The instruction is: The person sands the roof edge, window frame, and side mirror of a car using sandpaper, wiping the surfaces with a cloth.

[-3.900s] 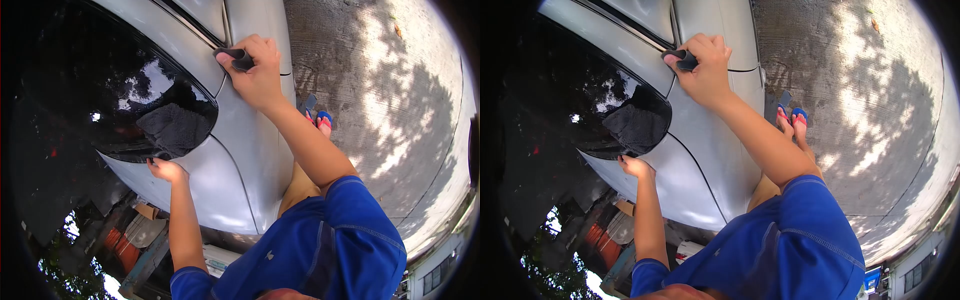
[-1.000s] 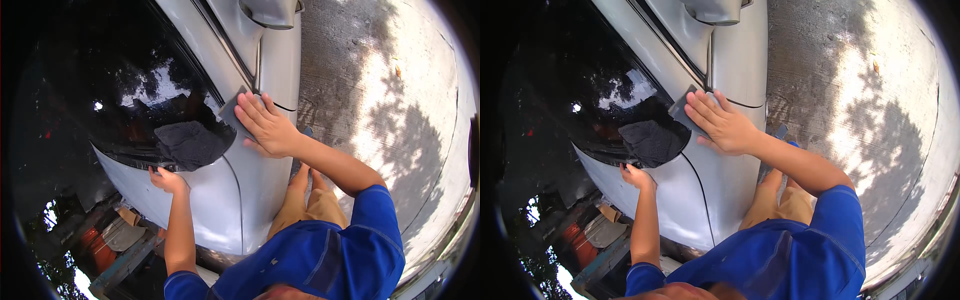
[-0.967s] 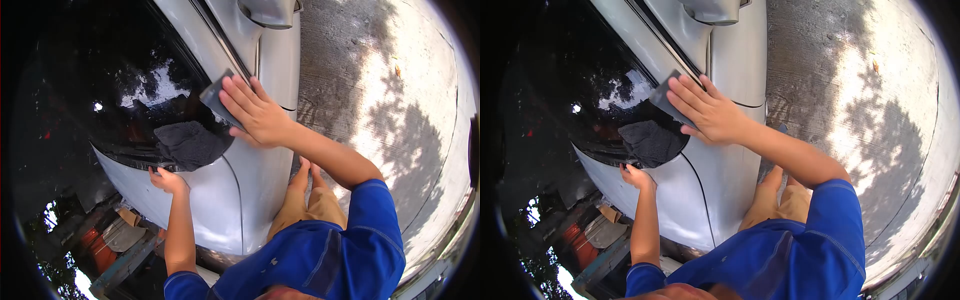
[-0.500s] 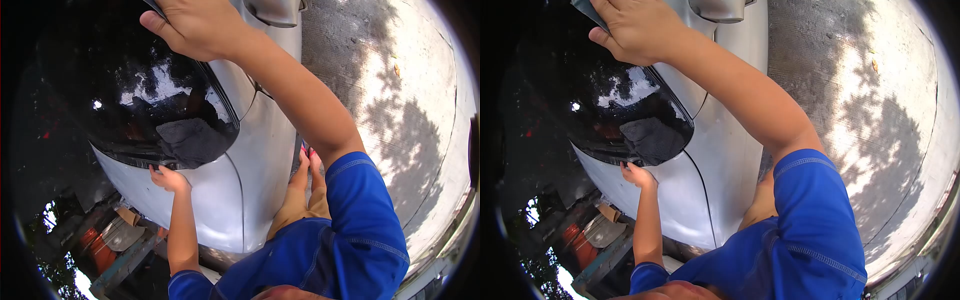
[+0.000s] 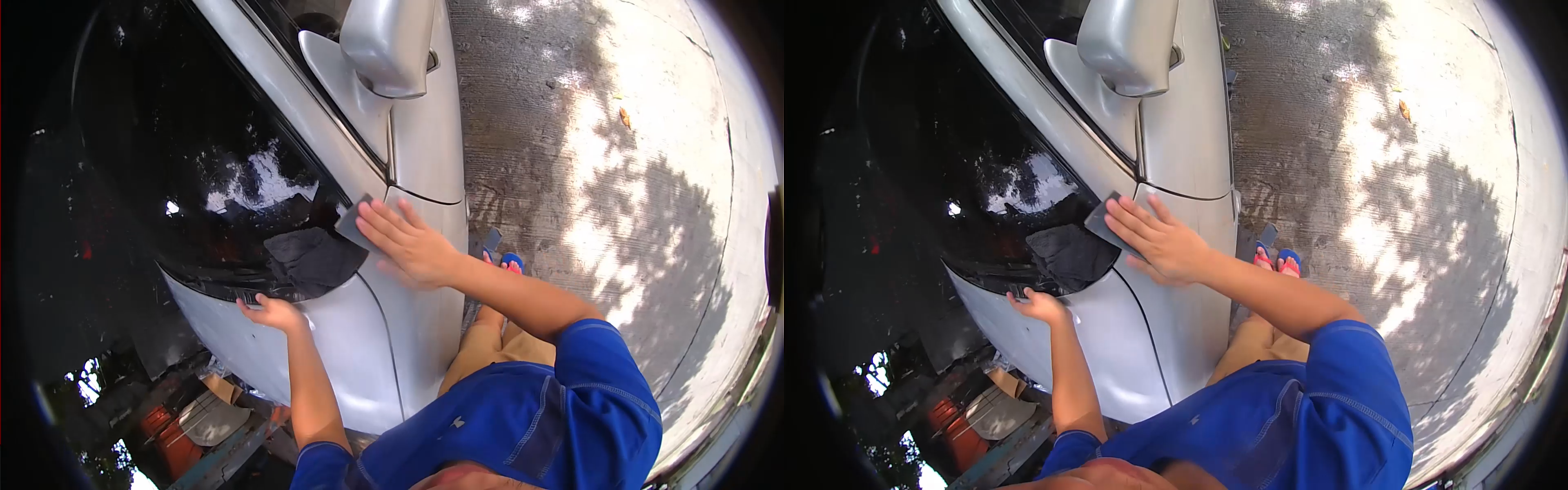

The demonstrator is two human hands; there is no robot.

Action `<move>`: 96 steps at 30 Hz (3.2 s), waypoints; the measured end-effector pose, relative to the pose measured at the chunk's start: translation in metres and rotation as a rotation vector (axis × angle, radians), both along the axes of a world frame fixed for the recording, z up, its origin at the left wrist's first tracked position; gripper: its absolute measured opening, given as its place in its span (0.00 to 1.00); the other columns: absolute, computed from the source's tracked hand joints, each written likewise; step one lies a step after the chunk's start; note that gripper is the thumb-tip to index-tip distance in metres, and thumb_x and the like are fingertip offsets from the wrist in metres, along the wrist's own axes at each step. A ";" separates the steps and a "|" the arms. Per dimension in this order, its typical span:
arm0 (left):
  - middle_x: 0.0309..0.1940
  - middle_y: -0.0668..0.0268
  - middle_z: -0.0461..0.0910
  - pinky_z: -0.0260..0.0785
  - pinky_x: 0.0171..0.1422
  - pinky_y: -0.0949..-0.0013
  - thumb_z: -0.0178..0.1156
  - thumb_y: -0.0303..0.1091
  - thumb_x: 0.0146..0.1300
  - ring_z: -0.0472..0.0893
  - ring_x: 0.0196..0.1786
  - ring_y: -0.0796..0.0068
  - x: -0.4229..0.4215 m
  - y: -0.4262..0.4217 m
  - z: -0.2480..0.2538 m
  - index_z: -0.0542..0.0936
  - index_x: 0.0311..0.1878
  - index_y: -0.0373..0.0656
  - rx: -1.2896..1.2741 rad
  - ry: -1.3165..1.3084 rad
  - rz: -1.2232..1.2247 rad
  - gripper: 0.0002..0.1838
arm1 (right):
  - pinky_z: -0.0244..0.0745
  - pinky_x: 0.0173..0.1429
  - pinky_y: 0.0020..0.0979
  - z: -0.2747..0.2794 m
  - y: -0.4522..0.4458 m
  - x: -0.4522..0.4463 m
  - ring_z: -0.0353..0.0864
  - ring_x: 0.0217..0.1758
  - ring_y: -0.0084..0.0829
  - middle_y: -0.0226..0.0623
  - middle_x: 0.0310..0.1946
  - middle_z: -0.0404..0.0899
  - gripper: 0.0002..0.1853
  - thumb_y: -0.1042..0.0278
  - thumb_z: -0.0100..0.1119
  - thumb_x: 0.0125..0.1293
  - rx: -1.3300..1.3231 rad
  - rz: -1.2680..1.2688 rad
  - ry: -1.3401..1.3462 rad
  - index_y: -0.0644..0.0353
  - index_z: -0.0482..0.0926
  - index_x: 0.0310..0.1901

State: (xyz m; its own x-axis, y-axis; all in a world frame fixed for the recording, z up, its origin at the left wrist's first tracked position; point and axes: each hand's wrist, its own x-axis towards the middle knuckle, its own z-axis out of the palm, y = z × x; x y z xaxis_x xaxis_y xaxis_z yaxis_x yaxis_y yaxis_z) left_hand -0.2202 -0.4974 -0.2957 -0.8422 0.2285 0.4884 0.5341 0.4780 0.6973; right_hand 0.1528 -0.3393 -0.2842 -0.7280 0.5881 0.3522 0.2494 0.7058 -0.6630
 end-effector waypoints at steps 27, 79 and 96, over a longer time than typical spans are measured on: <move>0.84 0.69 0.69 0.57 0.88 0.48 0.58 0.56 0.79 0.65 0.86 0.61 0.164 0.286 0.228 0.73 0.82 0.53 -0.972 1.463 -1.277 0.34 | 0.68 0.82 0.36 -0.023 -0.091 0.207 0.65 0.85 0.30 0.34 0.83 0.66 0.33 0.50 0.50 0.81 -1.493 -0.530 0.958 0.53 0.68 0.83; 0.67 0.53 0.79 0.78 0.65 0.56 0.81 0.28 0.61 0.83 0.60 0.56 0.297 0.360 0.217 0.89 0.55 0.39 0.100 0.599 -0.815 0.19 | 0.46 0.90 0.43 0.026 0.136 0.152 0.54 0.91 0.41 0.47 0.85 0.62 0.30 0.55 0.50 0.85 -1.244 -0.223 0.758 0.58 0.66 0.82; 0.37 0.65 0.80 0.78 0.34 0.56 0.82 0.48 0.46 0.84 0.34 0.57 0.295 0.443 0.225 0.83 0.33 0.47 -0.496 0.994 -1.068 0.20 | 0.36 0.92 0.55 0.059 0.145 0.028 0.43 0.93 0.56 0.58 0.90 0.45 0.39 0.56 0.46 0.87 -0.253 -0.403 0.602 0.69 0.46 0.88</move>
